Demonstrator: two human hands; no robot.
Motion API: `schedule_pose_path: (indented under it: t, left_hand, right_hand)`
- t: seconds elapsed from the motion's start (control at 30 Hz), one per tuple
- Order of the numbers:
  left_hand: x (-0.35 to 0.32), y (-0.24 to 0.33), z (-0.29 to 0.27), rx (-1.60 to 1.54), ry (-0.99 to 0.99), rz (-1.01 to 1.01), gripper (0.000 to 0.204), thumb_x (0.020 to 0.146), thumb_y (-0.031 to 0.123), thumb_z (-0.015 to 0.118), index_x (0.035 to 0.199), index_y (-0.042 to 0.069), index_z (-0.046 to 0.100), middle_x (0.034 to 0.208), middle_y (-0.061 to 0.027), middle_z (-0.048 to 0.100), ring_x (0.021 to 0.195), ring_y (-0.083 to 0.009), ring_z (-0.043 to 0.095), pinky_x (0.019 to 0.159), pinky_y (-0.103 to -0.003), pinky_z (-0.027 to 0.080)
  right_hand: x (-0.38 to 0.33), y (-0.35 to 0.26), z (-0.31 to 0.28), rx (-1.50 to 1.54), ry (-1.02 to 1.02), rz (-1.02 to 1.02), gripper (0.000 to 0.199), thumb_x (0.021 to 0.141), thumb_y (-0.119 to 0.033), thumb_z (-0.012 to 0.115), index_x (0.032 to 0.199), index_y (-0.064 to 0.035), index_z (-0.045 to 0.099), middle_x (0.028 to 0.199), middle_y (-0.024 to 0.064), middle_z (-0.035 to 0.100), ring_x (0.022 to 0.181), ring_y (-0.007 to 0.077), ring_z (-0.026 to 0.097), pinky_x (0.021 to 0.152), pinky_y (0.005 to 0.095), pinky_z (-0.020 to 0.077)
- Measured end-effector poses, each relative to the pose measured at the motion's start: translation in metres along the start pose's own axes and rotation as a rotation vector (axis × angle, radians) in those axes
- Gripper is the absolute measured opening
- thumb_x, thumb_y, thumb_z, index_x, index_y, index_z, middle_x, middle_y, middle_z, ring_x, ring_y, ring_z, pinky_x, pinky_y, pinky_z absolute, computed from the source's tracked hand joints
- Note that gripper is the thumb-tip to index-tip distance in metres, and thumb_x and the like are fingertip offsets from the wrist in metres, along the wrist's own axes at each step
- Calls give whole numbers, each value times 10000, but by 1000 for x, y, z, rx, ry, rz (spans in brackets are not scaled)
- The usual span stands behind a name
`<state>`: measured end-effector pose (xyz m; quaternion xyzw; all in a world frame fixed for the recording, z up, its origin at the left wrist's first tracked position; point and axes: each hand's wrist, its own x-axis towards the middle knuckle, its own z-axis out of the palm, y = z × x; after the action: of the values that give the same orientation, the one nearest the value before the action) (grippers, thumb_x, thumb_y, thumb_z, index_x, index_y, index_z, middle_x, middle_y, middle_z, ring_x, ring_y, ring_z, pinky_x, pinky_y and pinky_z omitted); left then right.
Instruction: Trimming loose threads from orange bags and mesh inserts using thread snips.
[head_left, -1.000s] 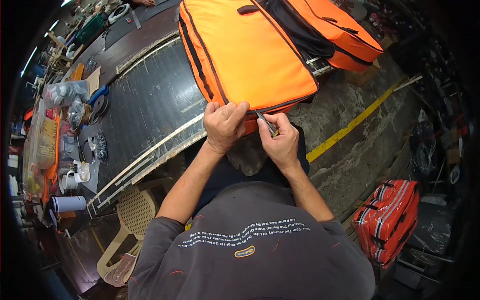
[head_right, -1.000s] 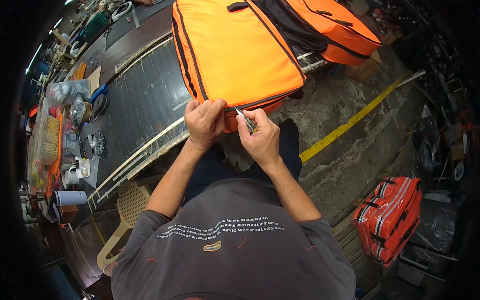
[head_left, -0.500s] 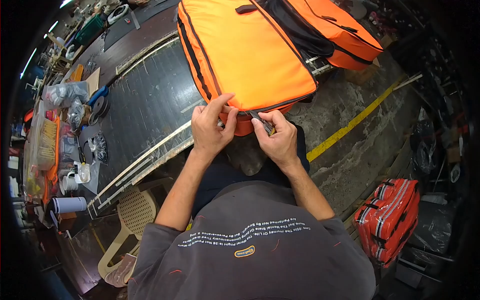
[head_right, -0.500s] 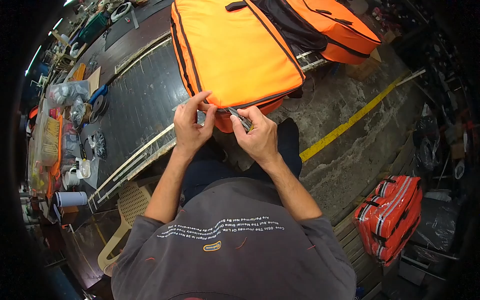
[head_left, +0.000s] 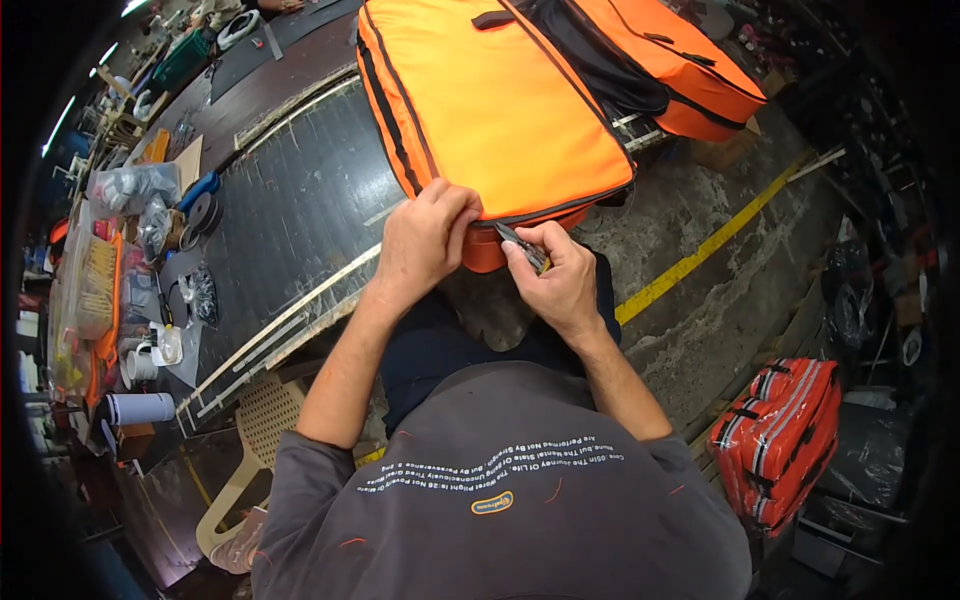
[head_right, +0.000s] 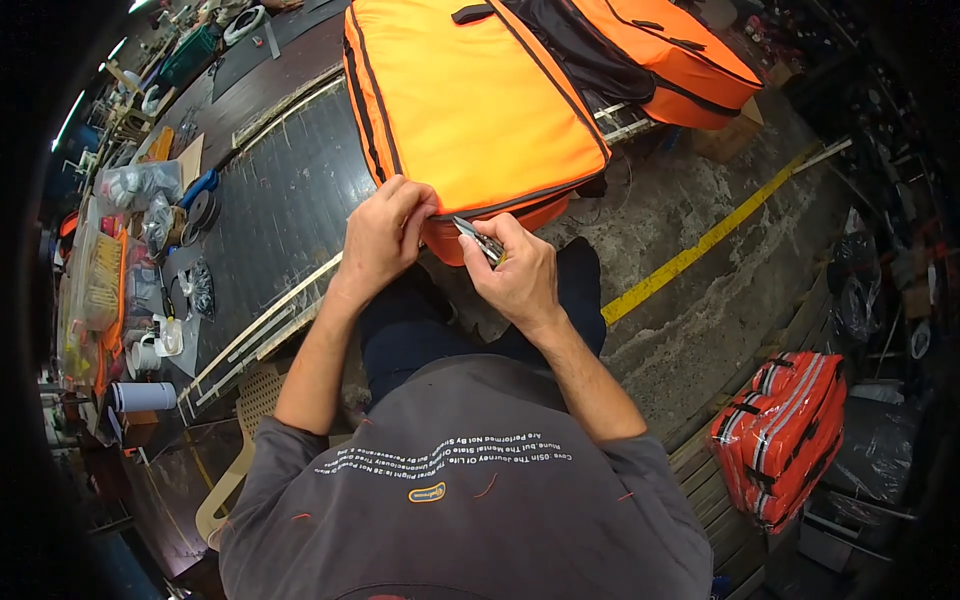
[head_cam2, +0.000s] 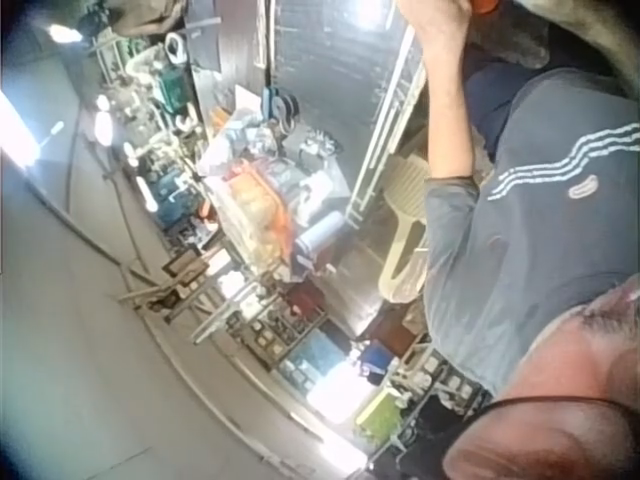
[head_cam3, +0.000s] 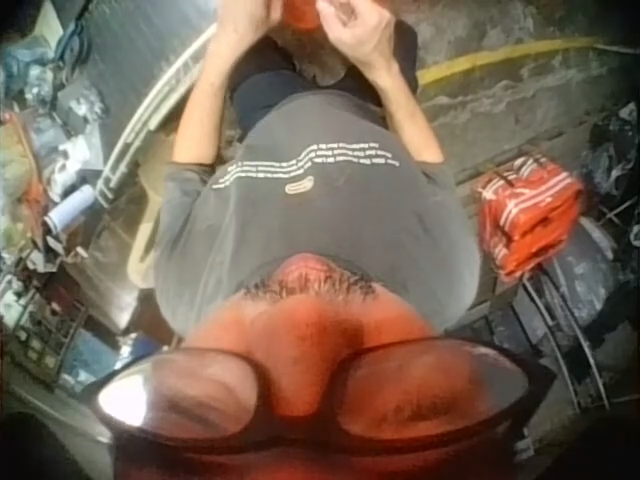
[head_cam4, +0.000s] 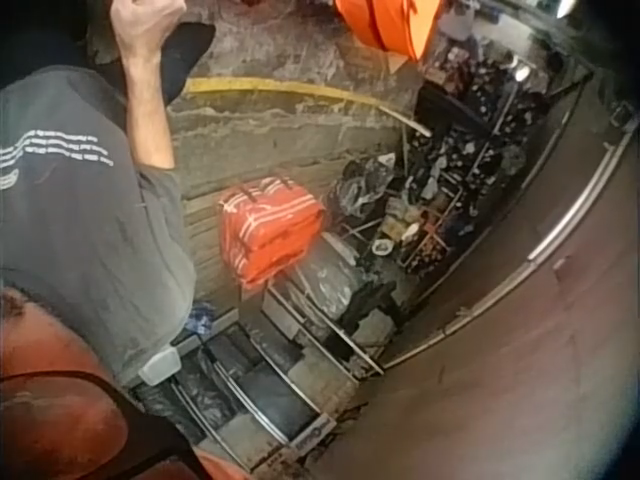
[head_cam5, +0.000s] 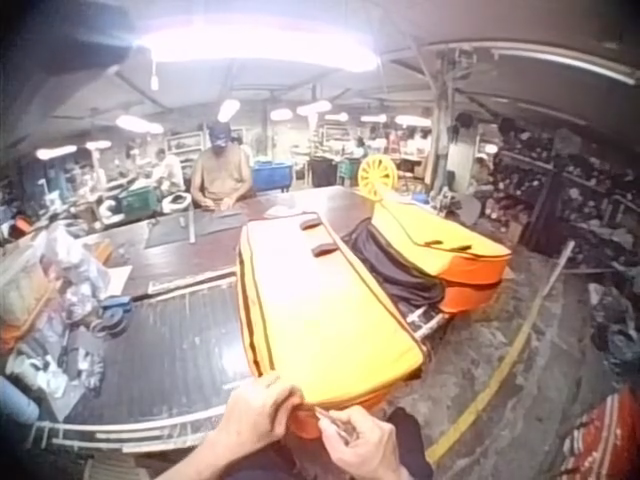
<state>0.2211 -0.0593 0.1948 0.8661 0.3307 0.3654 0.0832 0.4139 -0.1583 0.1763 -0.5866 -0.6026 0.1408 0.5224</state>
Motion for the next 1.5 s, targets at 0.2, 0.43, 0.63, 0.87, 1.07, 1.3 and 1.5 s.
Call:
schedule_pose_path:
  t: [0.2,0.43,0.63,0.87,1.07,1.3,1.5]
  left_hand:
    - [-11,-2,24,-109,198,-14,104,975,46,729,1062,89,690,951,-98,687,807,-332,688,682,-433,480]
    - [-21,-6,43,-67,378,56,95,981,67,740,1048,99,680,921,-55,652,804,-289,635,725,-421,450]
    - [-23,-9,52,-51,419,56,95,992,84,742,1053,109,675,896,-70,616,780,-301,600,731,-422,450]
    - [-24,-10,55,-53,427,51,93,997,85,739,1057,109,672,897,-70,617,782,-301,601,735,-422,453]
    - [-30,-11,60,-104,472,35,83,1021,57,715,1069,96,660,921,-83,649,795,-311,616,752,-427,473]
    - [-45,-2,72,-753,519,-180,46,1181,27,502,1225,25,515,1104,-125,691,1003,-169,679,953,-305,555]
    - [-39,-2,62,-862,485,-237,65,1202,99,495,1259,71,482,1063,-86,644,913,-117,571,856,-259,479]
  right_hand:
    - [9,-7,2,-16,-28,11,175,936,-112,863,994,10,752,830,135,786,712,182,760,672,337,581]
    - [23,-22,-5,-93,-158,112,209,925,-219,828,956,-31,742,820,171,780,722,359,780,663,470,600]
    - [35,-27,-7,-203,-246,73,242,916,-250,815,956,-21,749,818,202,776,784,409,782,732,510,619]
    - [43,-29,-5,-270,-293,49,234,920,-240,809,952,-15,750,835,211,781,823,429,785,773,531,626]
    - [35,-29,-7,-193,-247,68,248,933,-240,814,1010,-21,730,831,191,784,810,411,789,736,511,617]
    - [23,-3,-43,-101,-32,177,292,945,-230,875,1094,-52,699,814,114,759,684,263,752,646,402,566]
    - [19,48,-72,-19,98,307,256,962,-174,877,1110,-24,731,863,74,795,737,144,728,702,322,562]
